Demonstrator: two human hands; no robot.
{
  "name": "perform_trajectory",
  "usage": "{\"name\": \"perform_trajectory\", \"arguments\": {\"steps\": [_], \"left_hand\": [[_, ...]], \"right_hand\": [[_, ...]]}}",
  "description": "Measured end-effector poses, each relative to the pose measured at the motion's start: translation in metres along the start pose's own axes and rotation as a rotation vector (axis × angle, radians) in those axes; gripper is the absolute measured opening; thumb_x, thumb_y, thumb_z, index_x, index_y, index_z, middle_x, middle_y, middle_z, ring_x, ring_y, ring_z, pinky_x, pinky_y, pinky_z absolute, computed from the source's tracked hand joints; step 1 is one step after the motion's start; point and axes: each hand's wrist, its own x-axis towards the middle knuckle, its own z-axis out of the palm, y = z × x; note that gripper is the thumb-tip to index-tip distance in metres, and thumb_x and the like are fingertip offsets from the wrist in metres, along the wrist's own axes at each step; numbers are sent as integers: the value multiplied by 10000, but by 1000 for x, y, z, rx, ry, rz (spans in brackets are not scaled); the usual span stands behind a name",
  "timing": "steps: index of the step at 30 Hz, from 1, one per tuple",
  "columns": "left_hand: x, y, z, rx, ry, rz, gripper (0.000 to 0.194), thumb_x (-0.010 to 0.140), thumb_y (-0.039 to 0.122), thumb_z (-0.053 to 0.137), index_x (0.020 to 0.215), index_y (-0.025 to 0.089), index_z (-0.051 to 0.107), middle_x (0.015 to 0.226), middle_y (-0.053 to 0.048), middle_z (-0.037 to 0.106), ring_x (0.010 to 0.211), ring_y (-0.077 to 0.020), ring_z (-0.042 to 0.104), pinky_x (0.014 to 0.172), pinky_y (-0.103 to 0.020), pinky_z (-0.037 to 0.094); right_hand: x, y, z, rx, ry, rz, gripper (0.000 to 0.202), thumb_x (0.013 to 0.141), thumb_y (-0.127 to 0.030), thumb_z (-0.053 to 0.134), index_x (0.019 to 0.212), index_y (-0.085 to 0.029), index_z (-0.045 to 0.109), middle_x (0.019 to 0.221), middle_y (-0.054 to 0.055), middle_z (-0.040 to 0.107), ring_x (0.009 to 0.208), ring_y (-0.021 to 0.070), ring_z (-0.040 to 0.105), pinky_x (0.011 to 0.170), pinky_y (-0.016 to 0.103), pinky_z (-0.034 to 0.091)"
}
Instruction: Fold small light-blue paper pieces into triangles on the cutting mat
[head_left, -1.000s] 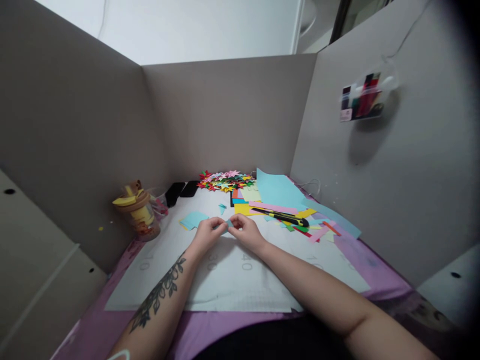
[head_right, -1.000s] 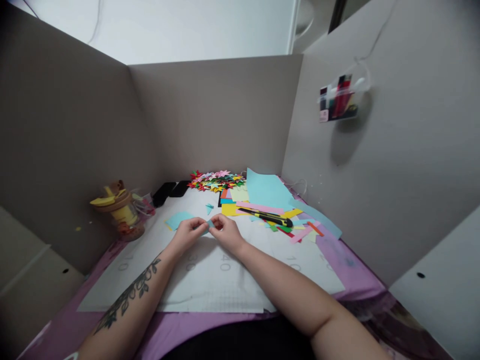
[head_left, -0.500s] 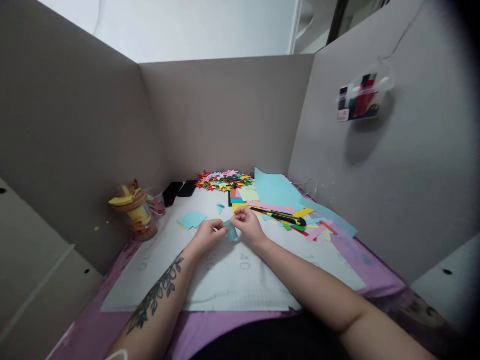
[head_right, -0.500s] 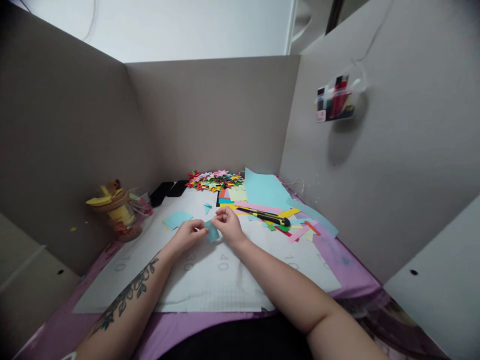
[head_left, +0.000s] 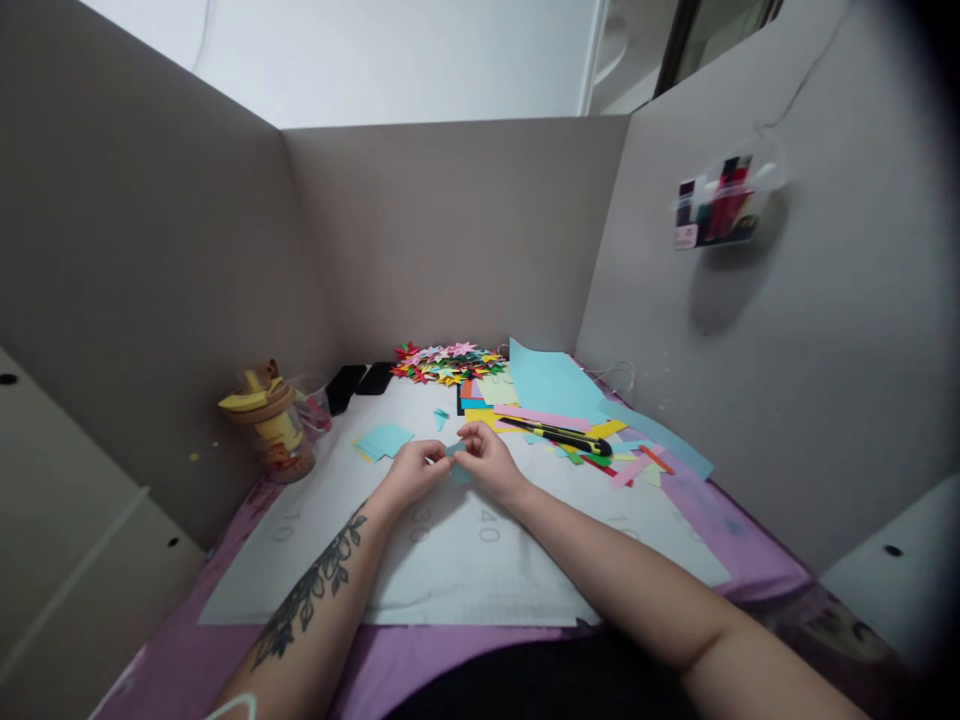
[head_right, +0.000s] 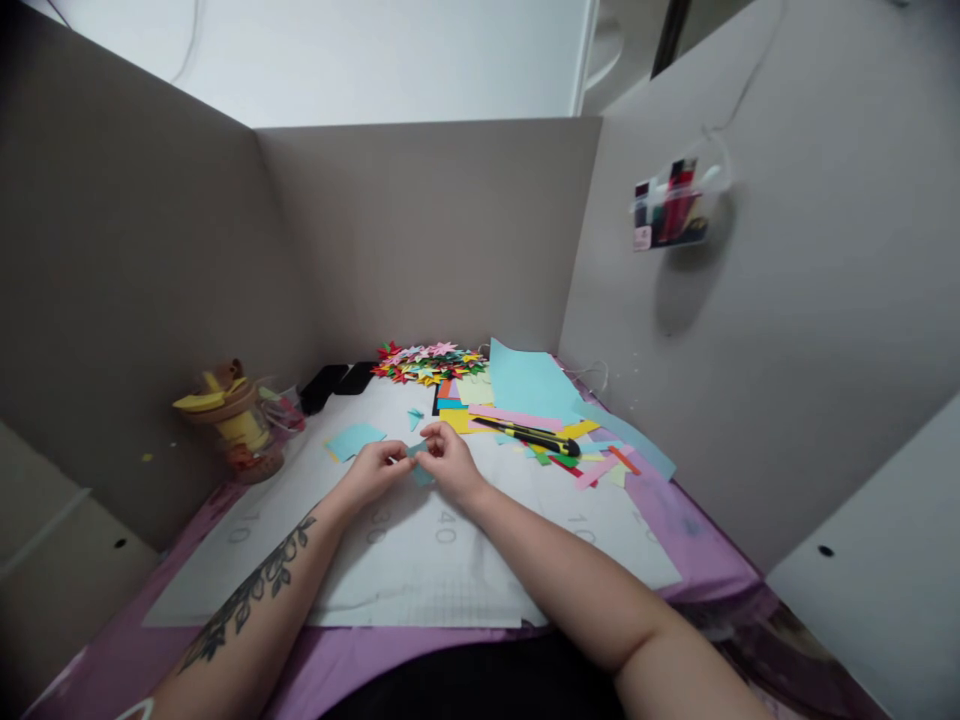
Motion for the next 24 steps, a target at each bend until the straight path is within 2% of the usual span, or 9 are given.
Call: {"name": "perform_trajectory", "arguments": {"steps": [11, 13, 17, 20, 24], "left_hand": [[1, -1, 2, -11, 27, 9, 238, 727, 305, 516, 549, 147, 517, 529, 44, 460, 535, -96, 412, 519, -206, 316], [0, 0, 3, -37, 32, 24, 201, 734, 300, 526, 611, 146, 567, 579, 29, 521, 573, -108, 464, 543, -208, 349], [1, 3, 3, -136, 69, 37, 185, 750, 298, 539, 806, 148, 632, 792, -26, 637, 730, -147, 569, 624, -219, 424], [1, 3, 1, -136, 100, 60, 178, 771, 291, 529, 757, 150, 636, 765, -29, 648, 728, -148, 581, 636, -223, 432], [1, 1, 0, -97, 157, 83, 158, 774, 269, 536, 739, 158, 644, 745, -18, 660, 701, -139, 580, 615, -215, 421]], "right_hand": [[6, -4, -4, 143, 150, 46, 306, 600, -199, 648, 826, -203, 441, 609, -67, 544, 535, 97, 506, 543, 215, 388], [4, -8, -4, 78, 157, 1, 270, 618, -197, 629, 797, -207, 426, 619, -64, 538, 538, 100, 502, 541, 218, 390], [-1, -16, -1, -197, 131, -186, 183, 660, -174, 583, 757, -205, 431, 660, -46, 528, 621, 120, 523, 626, 249, 422], [-4, -19, 0, -325, 104, -262, 145, 681, -164, 557, 758, -203, 440, 684, -36, 534, 661, 128, 529, 669, 264, 427], [-5, -15, 1, -293, 78, -237, 182, 698, -165, 545, 822, -210, 419, 686, -37, 542, 655, 129, 537, 672, 269, 437]]}}
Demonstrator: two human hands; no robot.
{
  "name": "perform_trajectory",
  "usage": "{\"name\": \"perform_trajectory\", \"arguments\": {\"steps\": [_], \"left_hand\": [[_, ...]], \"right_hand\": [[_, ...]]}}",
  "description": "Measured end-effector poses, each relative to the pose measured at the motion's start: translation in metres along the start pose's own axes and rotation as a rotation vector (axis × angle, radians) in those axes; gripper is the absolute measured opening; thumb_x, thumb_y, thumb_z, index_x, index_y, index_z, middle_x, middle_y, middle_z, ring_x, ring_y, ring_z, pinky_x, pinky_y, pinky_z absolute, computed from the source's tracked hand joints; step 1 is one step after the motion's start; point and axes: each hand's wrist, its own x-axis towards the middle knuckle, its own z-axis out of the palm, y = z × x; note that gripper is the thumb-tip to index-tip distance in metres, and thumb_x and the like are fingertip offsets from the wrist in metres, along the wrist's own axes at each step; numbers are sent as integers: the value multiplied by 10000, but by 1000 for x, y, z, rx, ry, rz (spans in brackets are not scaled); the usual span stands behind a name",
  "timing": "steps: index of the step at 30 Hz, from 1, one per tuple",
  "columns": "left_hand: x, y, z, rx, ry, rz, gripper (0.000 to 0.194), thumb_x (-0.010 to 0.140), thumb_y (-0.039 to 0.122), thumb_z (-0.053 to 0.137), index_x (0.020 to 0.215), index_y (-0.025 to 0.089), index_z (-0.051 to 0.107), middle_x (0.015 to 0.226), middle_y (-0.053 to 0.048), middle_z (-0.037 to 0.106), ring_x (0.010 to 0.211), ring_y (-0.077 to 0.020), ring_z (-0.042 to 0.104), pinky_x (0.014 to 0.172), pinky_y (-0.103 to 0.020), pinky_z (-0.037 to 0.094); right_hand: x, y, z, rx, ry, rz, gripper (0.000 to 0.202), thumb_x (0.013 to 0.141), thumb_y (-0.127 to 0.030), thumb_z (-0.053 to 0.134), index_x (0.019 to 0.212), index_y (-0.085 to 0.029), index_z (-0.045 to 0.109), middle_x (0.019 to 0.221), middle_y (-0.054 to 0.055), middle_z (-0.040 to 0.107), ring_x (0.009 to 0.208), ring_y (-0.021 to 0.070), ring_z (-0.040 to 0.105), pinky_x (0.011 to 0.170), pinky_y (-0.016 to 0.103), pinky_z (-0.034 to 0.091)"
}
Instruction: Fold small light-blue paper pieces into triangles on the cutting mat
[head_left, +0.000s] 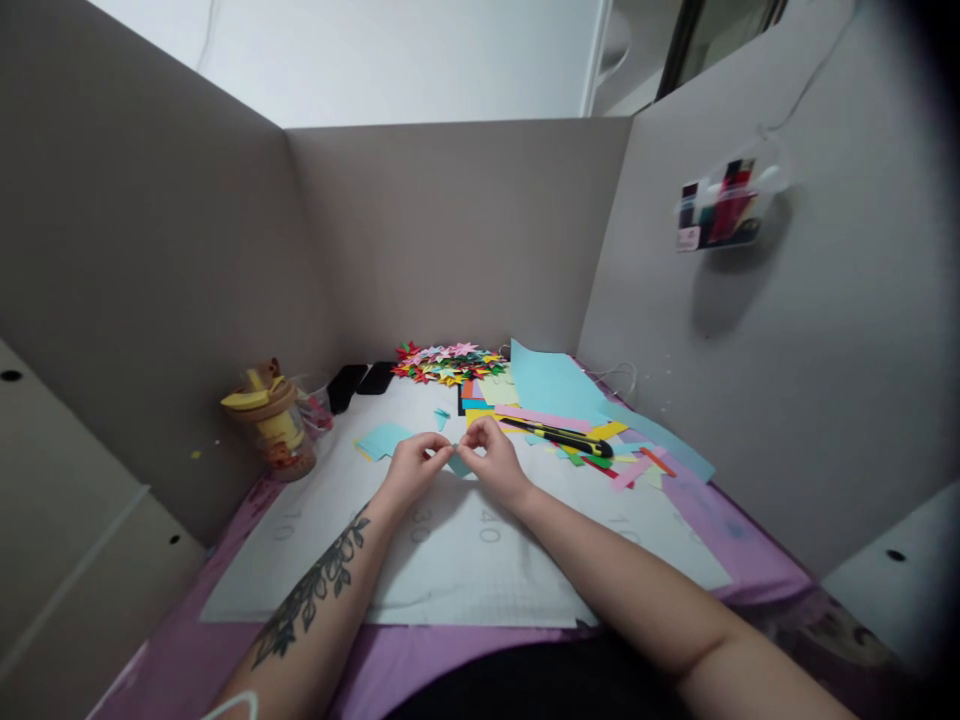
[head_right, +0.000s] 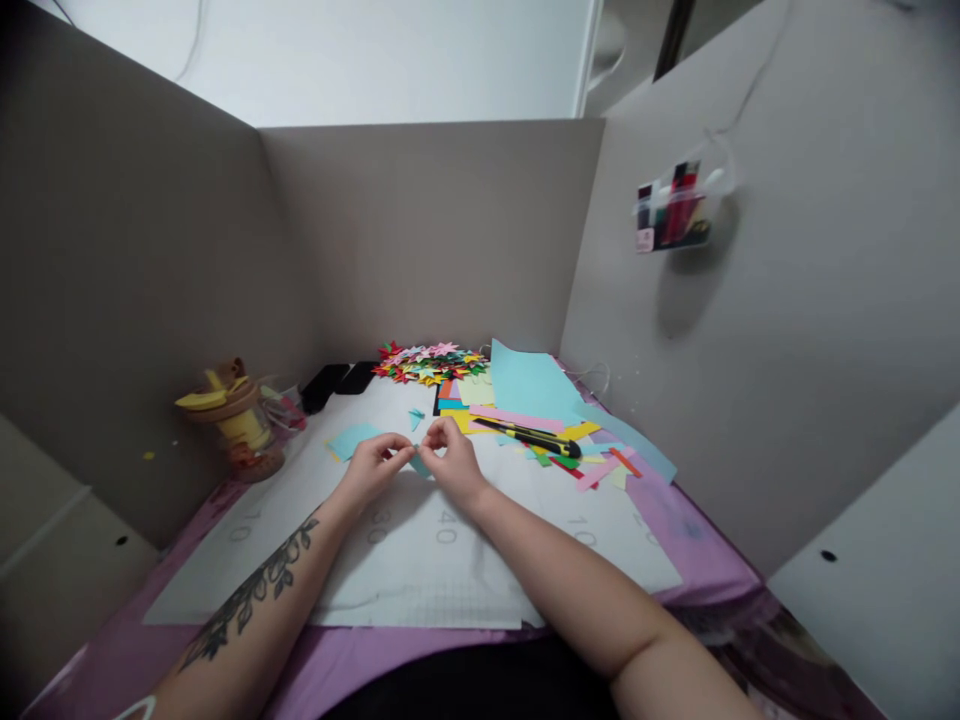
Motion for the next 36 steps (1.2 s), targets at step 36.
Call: {"name": "perform_trajectory", "arguments": {"steps": [36], "left_hand": [[2, 4, -3, 15, 145, 19, 172, 771, 315, 521, 707, 171, 590, 711, -9, 624, 698, -140, 567, 653, -234, 434]], "right_hand": [[5, -1, -2, -392, -127, -294, 117, 793, -156, 541, 711, -213, 602, 786, 34, 628, 825, 191, 529, 794, 346, 400]]}}
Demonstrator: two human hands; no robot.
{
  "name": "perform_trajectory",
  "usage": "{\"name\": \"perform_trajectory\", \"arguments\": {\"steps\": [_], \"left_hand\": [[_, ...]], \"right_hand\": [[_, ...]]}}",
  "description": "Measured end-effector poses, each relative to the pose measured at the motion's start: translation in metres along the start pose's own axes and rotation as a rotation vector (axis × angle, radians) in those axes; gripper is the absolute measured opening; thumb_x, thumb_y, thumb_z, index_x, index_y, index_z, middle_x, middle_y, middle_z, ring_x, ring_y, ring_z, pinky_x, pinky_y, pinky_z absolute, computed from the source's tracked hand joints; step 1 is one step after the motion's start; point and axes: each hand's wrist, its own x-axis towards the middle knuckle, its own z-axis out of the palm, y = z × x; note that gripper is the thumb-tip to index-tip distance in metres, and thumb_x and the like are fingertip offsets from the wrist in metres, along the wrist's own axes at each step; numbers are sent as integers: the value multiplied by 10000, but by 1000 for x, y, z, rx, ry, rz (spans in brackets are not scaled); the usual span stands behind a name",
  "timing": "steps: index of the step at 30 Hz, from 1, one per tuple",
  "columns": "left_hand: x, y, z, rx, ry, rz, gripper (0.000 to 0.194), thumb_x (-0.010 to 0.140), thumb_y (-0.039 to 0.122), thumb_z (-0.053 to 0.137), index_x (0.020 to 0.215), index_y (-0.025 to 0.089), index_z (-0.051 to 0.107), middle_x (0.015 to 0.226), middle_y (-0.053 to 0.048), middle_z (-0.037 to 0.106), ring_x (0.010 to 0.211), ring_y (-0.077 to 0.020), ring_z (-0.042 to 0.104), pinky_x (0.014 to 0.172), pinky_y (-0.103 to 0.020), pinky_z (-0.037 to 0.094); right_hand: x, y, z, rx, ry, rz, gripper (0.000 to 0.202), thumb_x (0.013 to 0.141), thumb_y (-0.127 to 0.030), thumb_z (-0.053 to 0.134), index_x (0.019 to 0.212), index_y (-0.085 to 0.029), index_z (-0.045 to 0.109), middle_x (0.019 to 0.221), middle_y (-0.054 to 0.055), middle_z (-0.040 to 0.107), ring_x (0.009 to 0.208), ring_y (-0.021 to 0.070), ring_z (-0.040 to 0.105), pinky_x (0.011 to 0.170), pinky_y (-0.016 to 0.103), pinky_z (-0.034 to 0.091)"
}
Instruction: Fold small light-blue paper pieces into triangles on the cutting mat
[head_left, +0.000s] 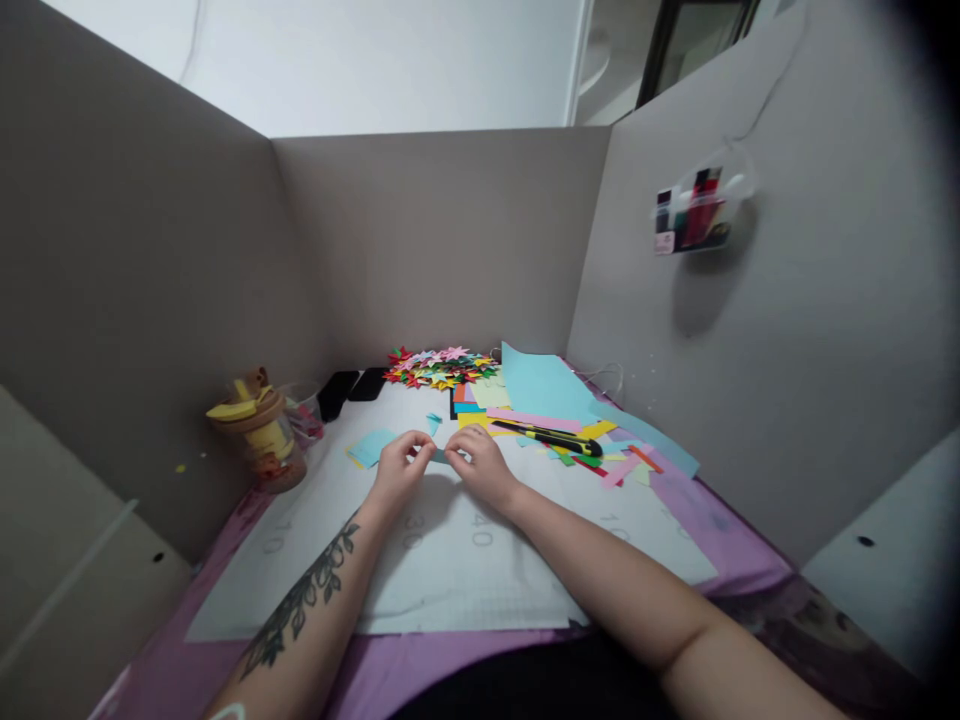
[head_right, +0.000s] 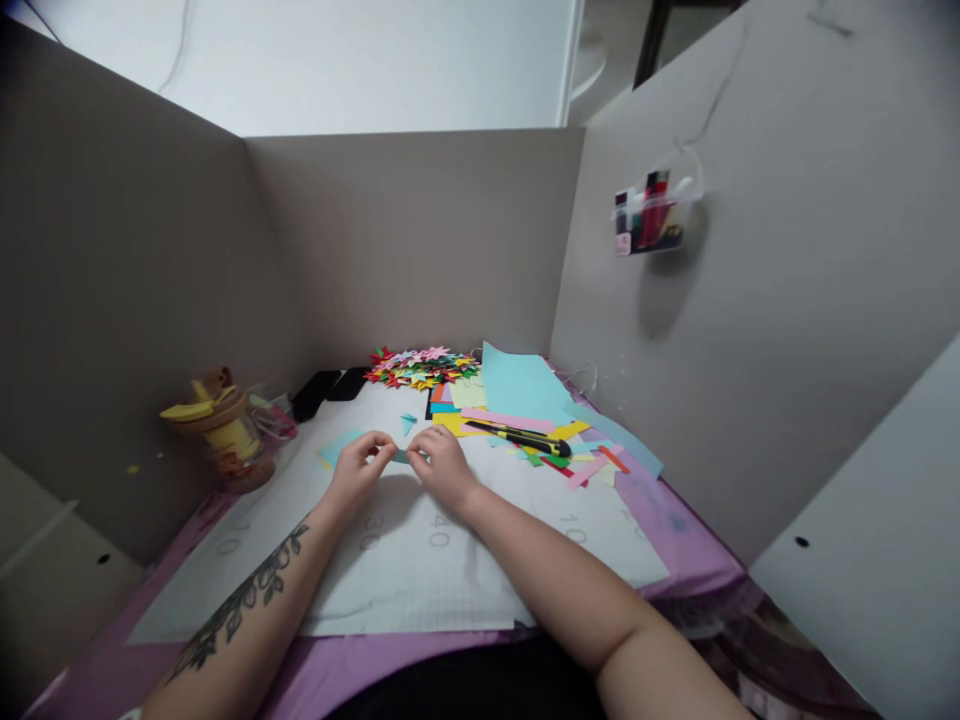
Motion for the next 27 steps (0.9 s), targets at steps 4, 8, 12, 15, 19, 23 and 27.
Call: {"name": "perform_trajectory", "arguments": {"steps": [4, 8, 12, 15, 19, 23, 27], "left_hand": [[6, -13, -10, -197, 252, -69, 208, 791, 352, 497, 729, 163, 560, 709, -21, 622, 691, -139, 571, 638, -235, 436], [8, -16, -12, -131, 293, -93, 235, 799, 377, 498, 833, 162, 586, 836, -53, 650, 794, -168, 590, 688, -258, 447], [2, -7, -1, 98, 42, 118, 168, 785, 324, 536, 837, 182, 609, 887, -49, 642, 864, -181, 576, 787, -291, 435], [1, -6, 0, 136, -44, 153, 158, 796, 299, 513, 736, 183, 602, 785, -36, 637, 779, -167, 578, 750, -281, 436], [6, -12, -9, 52, 37, 67, 180, 772, 321, 533, 685, 180, 601, 731, -27, 633, 728, -163, 579, 698, -267, 441], [9, -17, -15, -10, 82, 7, 188, 737, 353, 570, 689, 180, 624, 746, -28, 644, 747, -169, 584, 710, -266, 441], [12, -27, -22, -147, 231, -140, 248, 705, 406, 596, 740, 163, 638, 689, -18, 626, 651, -147, 550, 587, -230, 407]], "right_hand": [[3, 6, -1, -28, 32, -9, 139, 780, -130, 543, 673, -204, 590, 748, 29, 626, 807, 187, 520, 780, 333, 389], [2, 14, -4, -43, 57, 1, 148, 781, -126, 541, 664, -202, 589, 731, 23, 629, 778, 180, 518, 765, 329, 386], [0, 13, -5, -62, 27, -21, 130, 787, -146, 547, 688, -209, 604, 757, 27, 635, 795, 185, 517, 786, 342, 381], [1, 9, -5, -54, 0, -40, 124, 782, -154, 553, 694, -213, 618, 756, 31, 638, 800, 189, 520, 792, 347, 384], [7, 5, -5, 12, 25, -1, 148, 773, -149, 557, 663, -219, 625, 738, 21, 643, 786, 182, 542, 785, 344, 391], [10, 6, -9, 65, 64, 46, 154, 761, -164, 568, 627, -218, 621, 722, 19, 644, 758, 180, 561, 765, 341, 400], [8, 18, -17, 94, 123, 108, 145, 757, -192, 567, 620, -210, 610, 709, 22, 640, 762, 183, 573, 765, 337, 417]]}}
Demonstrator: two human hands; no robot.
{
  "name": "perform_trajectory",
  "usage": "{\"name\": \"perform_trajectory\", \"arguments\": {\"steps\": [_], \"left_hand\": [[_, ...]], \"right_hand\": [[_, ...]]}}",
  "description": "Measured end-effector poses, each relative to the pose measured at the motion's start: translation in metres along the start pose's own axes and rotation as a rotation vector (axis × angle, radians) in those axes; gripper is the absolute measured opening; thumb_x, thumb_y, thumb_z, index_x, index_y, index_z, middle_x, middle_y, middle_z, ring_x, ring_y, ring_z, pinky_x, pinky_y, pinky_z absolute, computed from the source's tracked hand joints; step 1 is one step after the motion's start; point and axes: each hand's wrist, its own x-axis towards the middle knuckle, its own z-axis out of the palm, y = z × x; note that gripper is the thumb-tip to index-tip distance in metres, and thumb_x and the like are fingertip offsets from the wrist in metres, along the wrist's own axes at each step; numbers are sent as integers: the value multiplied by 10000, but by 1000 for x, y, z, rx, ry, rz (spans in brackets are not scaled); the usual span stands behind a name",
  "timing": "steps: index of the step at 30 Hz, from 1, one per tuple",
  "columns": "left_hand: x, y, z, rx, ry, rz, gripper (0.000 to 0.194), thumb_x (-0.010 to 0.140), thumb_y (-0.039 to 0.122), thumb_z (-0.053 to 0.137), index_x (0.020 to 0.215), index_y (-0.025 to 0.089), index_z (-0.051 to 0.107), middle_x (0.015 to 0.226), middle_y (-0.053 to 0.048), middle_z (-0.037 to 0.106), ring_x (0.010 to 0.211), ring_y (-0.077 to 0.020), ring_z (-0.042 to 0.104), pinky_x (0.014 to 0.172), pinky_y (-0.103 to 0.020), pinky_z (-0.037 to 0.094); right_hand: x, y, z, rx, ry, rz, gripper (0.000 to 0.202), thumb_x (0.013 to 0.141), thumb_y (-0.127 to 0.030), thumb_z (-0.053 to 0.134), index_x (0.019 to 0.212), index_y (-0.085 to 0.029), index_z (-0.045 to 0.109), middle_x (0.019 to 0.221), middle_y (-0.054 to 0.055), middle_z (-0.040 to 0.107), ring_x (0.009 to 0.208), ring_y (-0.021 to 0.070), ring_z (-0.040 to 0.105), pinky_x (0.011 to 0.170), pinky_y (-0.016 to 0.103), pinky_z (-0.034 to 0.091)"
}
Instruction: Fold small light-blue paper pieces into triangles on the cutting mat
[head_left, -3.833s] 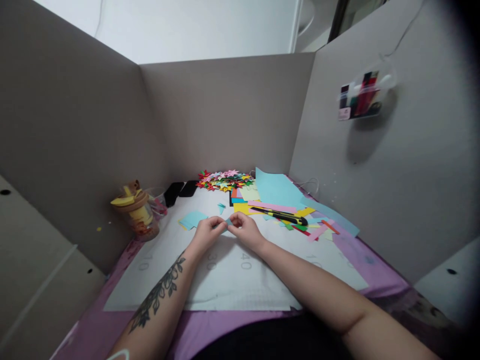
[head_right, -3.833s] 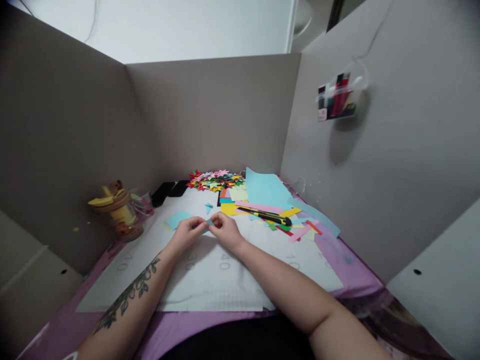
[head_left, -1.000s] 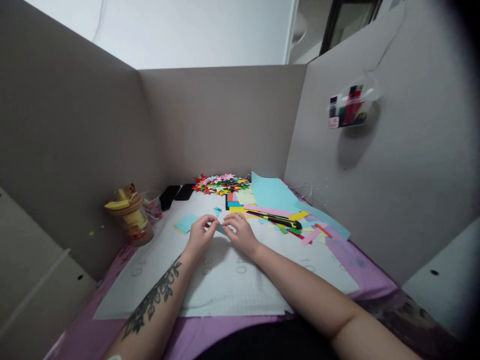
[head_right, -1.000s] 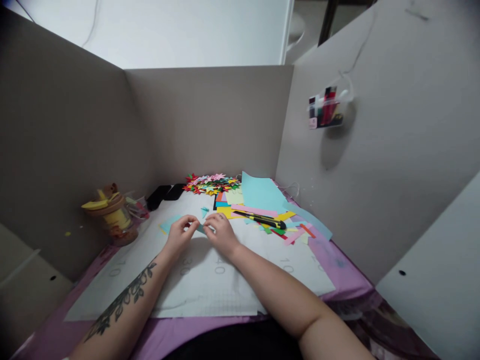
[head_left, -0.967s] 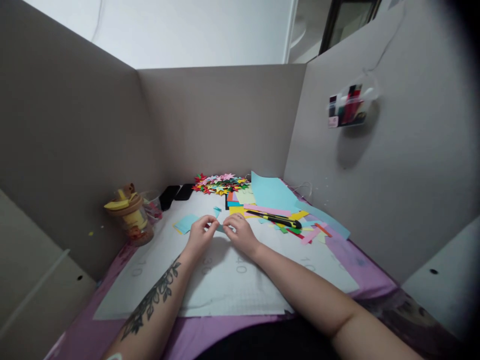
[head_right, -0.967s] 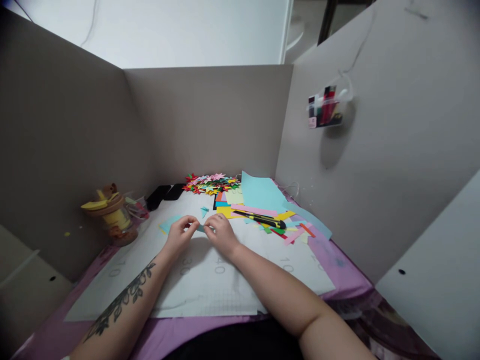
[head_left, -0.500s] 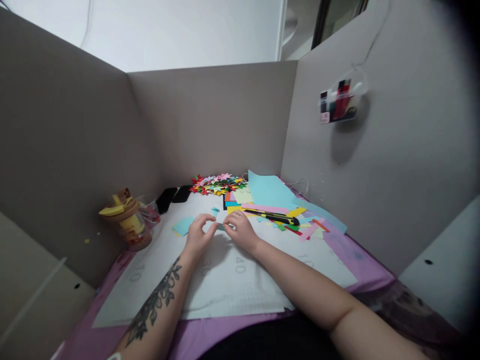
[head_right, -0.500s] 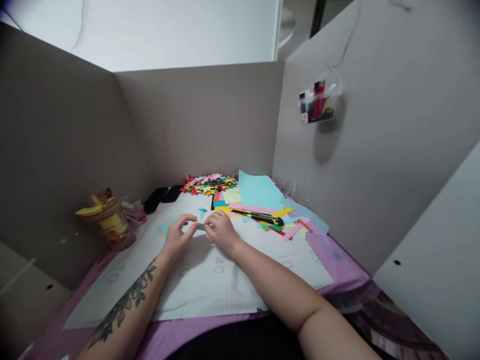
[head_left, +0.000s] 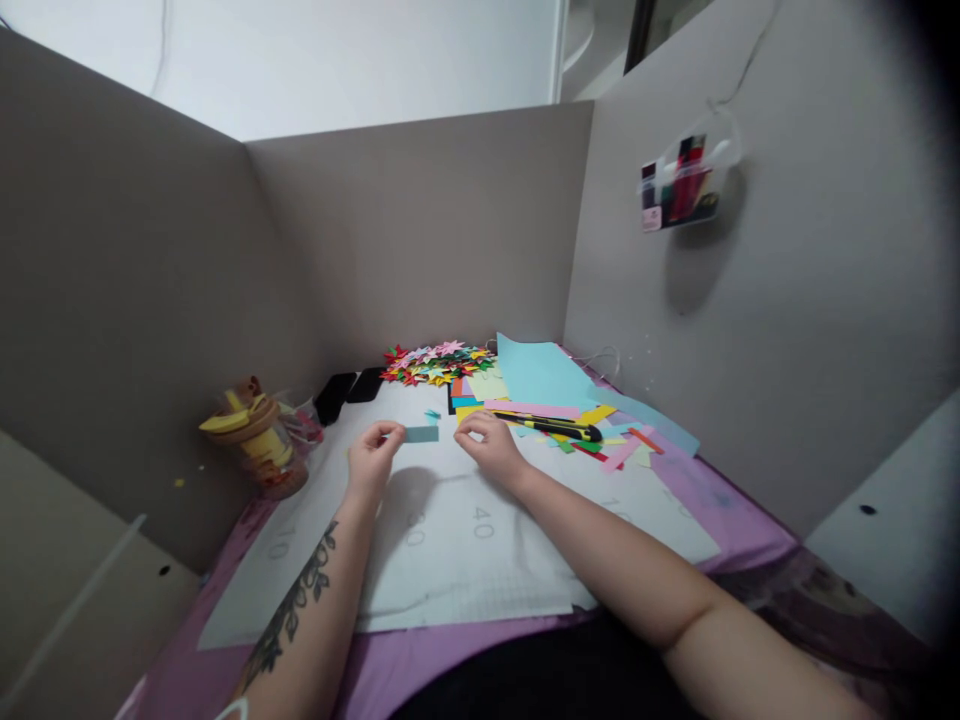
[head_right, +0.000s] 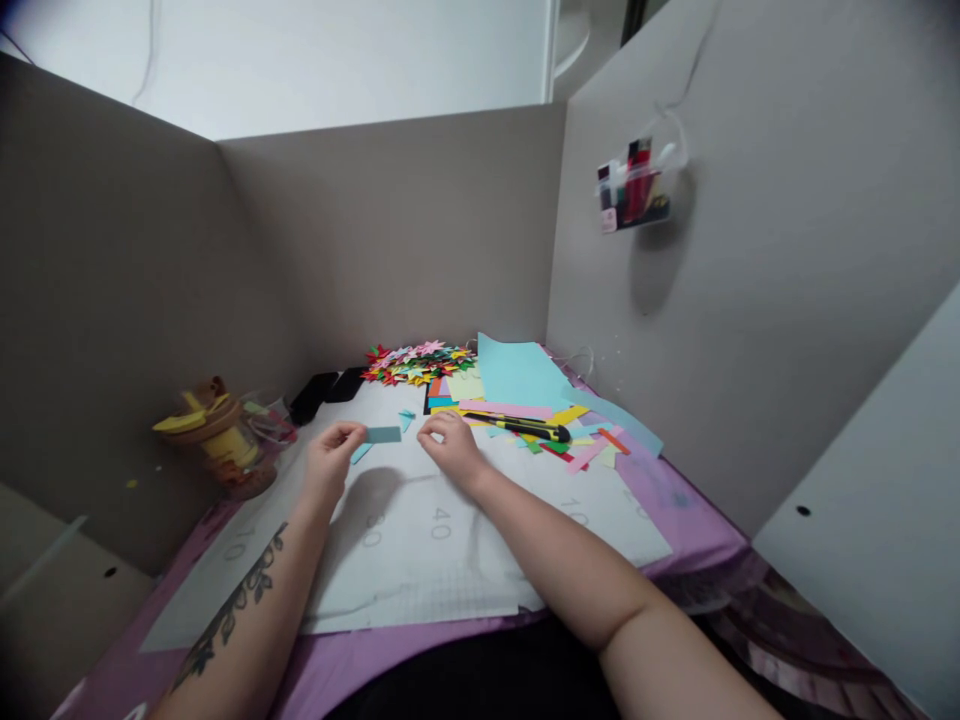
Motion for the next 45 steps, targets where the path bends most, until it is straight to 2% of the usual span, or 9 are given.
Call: {"name": "perform_trajectory", "arguments": {"steps": [3, 11, 20, 23, 27, 32, 37, 41, 45], "left_hand": [[6, -8, -5, -61, 87, -113, 292, 685, 432, 608, 753, 149, 636, 626, 0, 587, 585, -124, 502, 526, -210, 363], [2, -19, 8, -19, -138, -194, 355, 694, 491, 561, 736, 146, 633, 583, 12, 540, 568, -125, 489, 525, -210, 366], [-6, 0, 11, 12, -227, -185, 290, 720, 427, 554, 633, 154, 600, 537, 28, 530, 533, -114, 478, 508, -206, 350], [-9, 7, 12, 64, -289, -182, 303, 738, 425, 547, 636, 147, 609, 554, 15, 559, 555, -127, 510, 521, -214, 368], [-11, 11, 14, 35, -304, -130, 362, 793, 461, 490, 867, 148, 655, 837, -57, 671, 767, -177, 597, 636, -247, 448], [-16, 16, 14, -14, -468, 72, 466, 732, 409, 607, 1133, 177, 562, 1152, -113, 602, 1018, -226, 567, 802, -302, 455], [-21, 18, 18, 203, -491, 109, 235, 744, 307, 552, 894, 150, 640, 839, -32, 658, 777, -161, 579, 703, -248, 426], [-20, 15, 19, 307, -476, 42, 222, 744, 313, 490, 672, 133, 599, 596, 26, 550, 573, -114, 473, 528, -209, 337], [-18, 14, 17, 264, -508, -57, 243, 713, 343, 507, 621, 130, 580, 546, 37, 517, 529, -107, 447, 492, -205, 303]], "right_hand": [[0, 8, -6, 25, 71, 53, 120, 756, -203, 554, 646, -201, 604, 743, 34, 637, 782, 187, 577, 764, 335, 433], [-12, -1, 7, 65, 22, 60, 207, 730, -168, 548, 930, -201, 591, 875, 36, 625, 814, 169, 572, 779, 326, 446], [-14, 0, 9, 84, -27, 21, 354, 711, -111, 509, 1044, -221, 558, 914, 33, 607, 806, 161, 554, 732, 305, 455], [-14, -1, 8, 65, -52, -52, 289, 717, -100, 494, 949, -228, 610, 910, 39, 610, 849, 178, 548, 778, 335, 446], [-12, -3, 6, 64, -11, -45, 212, 695, -86, 469, 755, -205, 635, 824, 44, 610, 825, 185, 558, 761, 328, 439], [-10, 0, 8, 110, -40, 99, 177, 666, -108, 440, 657, -184, 599, 722, 28, 591, 716, 162, 537, 643, 270, 412], [-10, 2, 12, 131, -196, 211, 176, 706, -172, 451, 536, -170, 497, 580, -19, 484, 587, 116, 465, 559, 225, 349], [-12, -1, 13, 93, -140, 226, 230, 747, -218, 471, 524, -173, 441, 555, -30, 431, 564, 108, 430, 534, 219, 329], [-14, -2, 10, 40, -34, 122, 90, 760, -182, 474, 794, -180, 557, 782, 21, 560, 741, 154, 515, 671, 265, 417]]}}
